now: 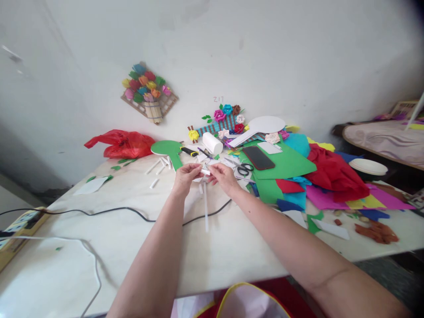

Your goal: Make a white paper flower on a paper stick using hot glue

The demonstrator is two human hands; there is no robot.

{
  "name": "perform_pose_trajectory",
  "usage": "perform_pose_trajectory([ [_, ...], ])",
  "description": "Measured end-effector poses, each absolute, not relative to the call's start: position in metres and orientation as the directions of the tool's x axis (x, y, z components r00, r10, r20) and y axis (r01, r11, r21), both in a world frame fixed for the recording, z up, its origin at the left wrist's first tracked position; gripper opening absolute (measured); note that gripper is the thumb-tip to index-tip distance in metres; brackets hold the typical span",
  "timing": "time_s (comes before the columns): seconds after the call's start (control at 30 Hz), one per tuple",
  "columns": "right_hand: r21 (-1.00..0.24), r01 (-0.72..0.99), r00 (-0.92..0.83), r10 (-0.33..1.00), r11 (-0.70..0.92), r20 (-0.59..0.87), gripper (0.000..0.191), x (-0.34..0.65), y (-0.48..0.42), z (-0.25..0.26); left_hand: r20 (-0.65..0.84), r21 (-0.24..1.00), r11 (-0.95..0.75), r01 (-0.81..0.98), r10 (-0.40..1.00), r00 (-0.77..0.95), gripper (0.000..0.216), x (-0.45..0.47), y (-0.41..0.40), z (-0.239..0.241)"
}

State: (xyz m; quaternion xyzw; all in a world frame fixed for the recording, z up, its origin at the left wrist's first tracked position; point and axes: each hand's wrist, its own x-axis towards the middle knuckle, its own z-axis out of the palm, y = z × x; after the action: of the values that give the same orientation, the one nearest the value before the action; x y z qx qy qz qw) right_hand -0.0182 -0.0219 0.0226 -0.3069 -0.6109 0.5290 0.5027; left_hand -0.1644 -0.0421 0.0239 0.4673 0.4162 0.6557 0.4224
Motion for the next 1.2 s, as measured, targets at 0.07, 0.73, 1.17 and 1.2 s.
perform_pose_trajectory([
  [0.07, -0.964, -0.185, -0.325, 0.914, 0.189, 0.241, 0.021, -0.018, -0.021, 0.023, 0.276, 0.937, -0.310, -0.164, 0.941, -0.198, 0.032, -0.165, -0.042, 0.023],
  [0.73, -0.958, -0.181, -0.357, 0.893, 0.222, 0.274, 0.032, -0.015, -0.018, 0.022, 0.273, 0.950, -0.299, -0.095, 0.936, -0.221, 0.031, -0.165, -0.046, 0.031],
  [1.17, -0.949, -0.211, -0.368, 0.880, 0.236, 0.301, 0.029, -0.018, -0.011, 0.015, 0.260, 0.961, -0.264, -0.080, 0.964, -0.062, 0.035, -0.167, -0.050, 0.029],
  [1.2, -0.948, -0.210, -0.372, 0.877, 0.241, 0.305, 0.029, -0.018, -0.012, 0.015, 0.260, 0.961, -0.265, -0.080, 0.964, -0.061, 0.033, -0.167, -0.049, 0.029],
])
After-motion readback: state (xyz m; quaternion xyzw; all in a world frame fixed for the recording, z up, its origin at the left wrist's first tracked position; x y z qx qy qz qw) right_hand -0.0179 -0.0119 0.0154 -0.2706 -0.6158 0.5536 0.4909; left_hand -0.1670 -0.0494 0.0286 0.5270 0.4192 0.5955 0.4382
